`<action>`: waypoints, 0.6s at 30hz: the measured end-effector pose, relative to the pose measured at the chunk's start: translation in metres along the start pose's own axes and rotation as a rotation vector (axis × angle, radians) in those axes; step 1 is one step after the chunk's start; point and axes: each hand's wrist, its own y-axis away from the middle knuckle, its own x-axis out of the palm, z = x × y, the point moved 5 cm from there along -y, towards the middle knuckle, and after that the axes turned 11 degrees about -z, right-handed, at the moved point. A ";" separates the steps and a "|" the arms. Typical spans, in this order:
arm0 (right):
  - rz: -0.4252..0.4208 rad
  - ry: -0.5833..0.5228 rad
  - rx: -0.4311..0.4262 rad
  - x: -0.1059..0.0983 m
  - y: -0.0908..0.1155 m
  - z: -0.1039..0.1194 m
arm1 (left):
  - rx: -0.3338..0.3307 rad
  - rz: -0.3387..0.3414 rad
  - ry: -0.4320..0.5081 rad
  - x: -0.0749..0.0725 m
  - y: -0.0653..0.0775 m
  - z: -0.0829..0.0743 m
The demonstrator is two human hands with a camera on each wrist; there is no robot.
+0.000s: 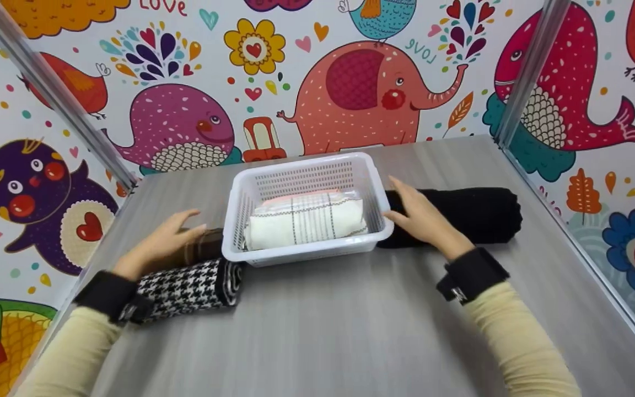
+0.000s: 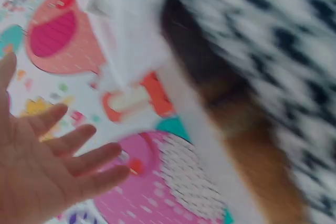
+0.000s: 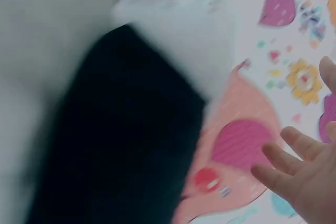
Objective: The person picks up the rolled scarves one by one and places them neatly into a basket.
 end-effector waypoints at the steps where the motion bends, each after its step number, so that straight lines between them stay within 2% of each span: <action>1: 0.001 0.004 0.017 -0.002 0.006 -0.009 | 0.006 0.016 -0.021 0.000 0.009 0.011; 6: 0.089 0.035 0.040 -0.006 0.037 -0.048 | 0.049 0.126 -0.134 0.003 0.049 0.064; 10: 0.187 0.050 0.049 -0.006 0.053 -0.068 | -0.012 0.206 -0.190 0.008 0.070 0.092; 14: 0.278 0.091 0.049 0.001 0.060 -0.075 | -0.079 0.234 -0.267 0.017 0.076 0.104; 18: 0.365 0.197 0.015 0.010 0.065 -0.075 | -0.088 0.240 -0.351 0.025 0.073 0.105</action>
